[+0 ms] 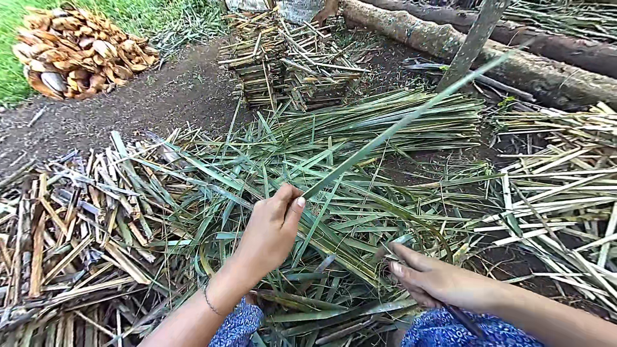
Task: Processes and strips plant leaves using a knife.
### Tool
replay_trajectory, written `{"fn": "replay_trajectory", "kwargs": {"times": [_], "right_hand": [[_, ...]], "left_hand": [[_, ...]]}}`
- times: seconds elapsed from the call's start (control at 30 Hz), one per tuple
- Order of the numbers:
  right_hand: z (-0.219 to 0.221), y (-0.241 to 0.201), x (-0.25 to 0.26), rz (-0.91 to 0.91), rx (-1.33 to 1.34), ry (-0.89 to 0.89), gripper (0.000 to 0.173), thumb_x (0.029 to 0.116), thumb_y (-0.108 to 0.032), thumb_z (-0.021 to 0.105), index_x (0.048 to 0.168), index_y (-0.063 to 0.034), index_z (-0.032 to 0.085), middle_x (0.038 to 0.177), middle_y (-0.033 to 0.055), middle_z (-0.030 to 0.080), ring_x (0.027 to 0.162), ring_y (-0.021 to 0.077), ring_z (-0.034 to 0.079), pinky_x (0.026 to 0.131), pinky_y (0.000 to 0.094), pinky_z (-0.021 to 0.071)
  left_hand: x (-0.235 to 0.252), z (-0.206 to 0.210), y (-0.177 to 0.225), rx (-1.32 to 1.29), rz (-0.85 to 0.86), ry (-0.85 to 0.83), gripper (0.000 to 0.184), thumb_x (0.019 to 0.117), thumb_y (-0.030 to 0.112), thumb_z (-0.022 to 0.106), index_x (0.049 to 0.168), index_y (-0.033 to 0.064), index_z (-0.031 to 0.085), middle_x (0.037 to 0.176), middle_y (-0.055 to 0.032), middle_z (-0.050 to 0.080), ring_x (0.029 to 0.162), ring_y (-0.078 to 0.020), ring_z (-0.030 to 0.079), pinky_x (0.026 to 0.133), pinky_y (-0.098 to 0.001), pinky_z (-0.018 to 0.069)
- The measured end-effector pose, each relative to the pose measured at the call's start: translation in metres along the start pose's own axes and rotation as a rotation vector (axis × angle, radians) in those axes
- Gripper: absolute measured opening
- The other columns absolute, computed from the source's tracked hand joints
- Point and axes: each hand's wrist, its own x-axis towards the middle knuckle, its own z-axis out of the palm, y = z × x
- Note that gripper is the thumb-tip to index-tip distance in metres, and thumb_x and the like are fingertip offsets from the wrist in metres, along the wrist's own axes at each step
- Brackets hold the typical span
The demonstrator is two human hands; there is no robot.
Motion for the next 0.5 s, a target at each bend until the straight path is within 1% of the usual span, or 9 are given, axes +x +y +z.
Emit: {"fn": "replay_trajectory", "kwargs": {"times": [0.07, 0.1, 0.13, 0.17, 0.23, 0.27, 0.3, 0.37, 0.5], "right_hand": [[0.003, -0.02, -0.005, -0.181, -0.179, 0.083, 0.067, 0.0968, -0.066, 0.045, 0.147, -0.0231, 0.035, 0.067, -0.0105, 0.042, 0.049, 0.0009, 0.045, 0.046, 0.0214, 0.0437], [0.005, -0.032, -0.008, -0.267, -0.308, 0.141, 0.074, 0.0961, -0.071, 0.044, 0.152, -0.0231, 0.034, 0.068, -0.0108, 0.045, 0.051, -0.0003, 0.046, 0.047, 0.0218, 0.0443], [0.008, -0.044, -0.011, -0.346, -0.46, 0.211, 0.076, 0.0967, -0.071, 0.043, 0.155, -0.0218, 0.033, 0.069, -0.0101, 0.049, 0.053, 0.0, 0.048, 0.049, 0.0238, 0.0457], [0.011, -0.054, -0.013, -0.416, -0.621, 0.29, 0.077, 0.0978, -0.07, 0.04, 0.156, -0.0212, 0.033, 0.069, -0.0088, 0.052, 0.055, 0.0029, 0.05, 0.049, 0.0278, 0.0469], [0.019, -0.07, -0.012, -0.522, -0.905, 0.475, 0.078, 0.0991, -0.07, 0.035, 0.157, -0.0177, 0.036, 0.069, -0.0014, 0.055, 0.055, 0.0157, 0.054, 0.048, 0.0401, 0.0467], [0.021, -0.075, -0.009, -0.561, -1.011, 0.556, 0.077, 0.0999, -0.068, 0.034, 0.156, -0.0158, 0.039, 0.069, 0.0026, 0.059, 0.055, 0.022, 0.057, 0.047, 0.0445, 0.0463], [0.023, -0.079, -0.005, -0.577, -1.089, 0.612, 0.076, 0.101, -0.067, 0.033, 0.156, -0.0152, 0.04, 0.07, 0.0051, 0.062, 0.055, 0.0262, 0.059, 0.047, 0.0466, 0.046], [0.024, -0.083, 0.002, -0.57, -1.181, 0.661, 0.074, 0.1024, -0.066, 0.029, 0.156, -0.0164, 0.042, 0.069, 0.0068, 0.062, 0.055, 0.0299, 0.06, 0.047, 0.0473, 0.0455], [0.027, -0.086, 0.005, -0.54, -1.23, 0.639, 0.075, 0.1025, -0.067, 0.026, 0.154, -0.0156, 0.046, 0.066, 0.0074, 0.062, 0.056, 0.032, 0.062, 0.046, 0.0482, 0.0456]], "left_hand": [[-0.002, 0.004, 0.004, 0.044, 0.061, -0.016, 0.02, 0.1059, 0.022, 0.048, 0.1, 0.0122, 0.065, 0.061, 0.0085, 0.046, 0.051, 0.001, 0.043, 0.049, -0.0165, 0.0369], [-0.003, 0.006, 0.006, 0.075, 0.083, -0.027, 0.021, 0.106, 0.023, 0.048, 0.099, 0.0125, 0.065, 0.061, 0.0085, 0.046, 0.051, 0.0005, 0.043, 0.049, -0.0175, 0.0369], [-0.005, 0.008, 0.008, 0.111, 0.106, -0.035, 0.022, 0.1059, 0.024, 0.048, 0.099, 0.0131, 0.066, 0.061, 0.0085, 0.047, 0.051, -0.0004, 0.044, 0.049, -0.0189, 0.0378], [-0.006, 0.01, 0.01, 0.151, 0.137, -0.037, 0.023, 0.1056, 0.026, 0.048, 0.098, 0.0133, 0.066, 0.061, 0.0079, 0.048, 0.052, -0.002, 0.045, 0.049, -0.0211, 0.0388], [-0.01, 0.013, 0.012, 0.231, 0.228, -0.013, 0.025, 0.1042, 0.026, 0.047, 0.095, 0.0133, 0.065, 0.06, 0.0066, 0.048, 0.051, -0.0049, 0.047, 0.048, -0.0243, 0.0406], [-0.011, 0.015, 0.013, 0.264, 0.272, 0.005, 0.025, 0.1035, 0.026, 0.047, 0.094, 0.0131, 0.066, 0.06, 0.0058, 0.049, 0.051, -0.0063, 0.048, 0.048, -0.0256, 0.041], [-0.012, 0.015, 0.015, 0.295, 0.314, 0.023, 0.026, 0.103, 0.026, 0.046, 0.093, 0.0128, 0.066, 0.059, 0.005, 0.049, 0.05, -0.0077, 0.049, 0.047, -0.0266, 0.0409], [-0.014, 0.016, 0.017, 0.349, 0.387, 0.059, 0.026, 0.1018, 0.025, 0.046, 0.091, 0.0126, 0.067, 0.058, 0.0039, 0.05, 0.048, -0.0097, 0.049, 0.044, -0.0278, 0.0394], [-0.018, 0.016, 0.018, 0.406, 0.444, 0.097, 0.025, 0.1003, 0.023, 0.048, 0.086, 0.0129, 0.065, 0.057, 0.004, 0.048, 0.046, -0.0102, 0.048, 0.041, -0.0276, 0.0358]]}}
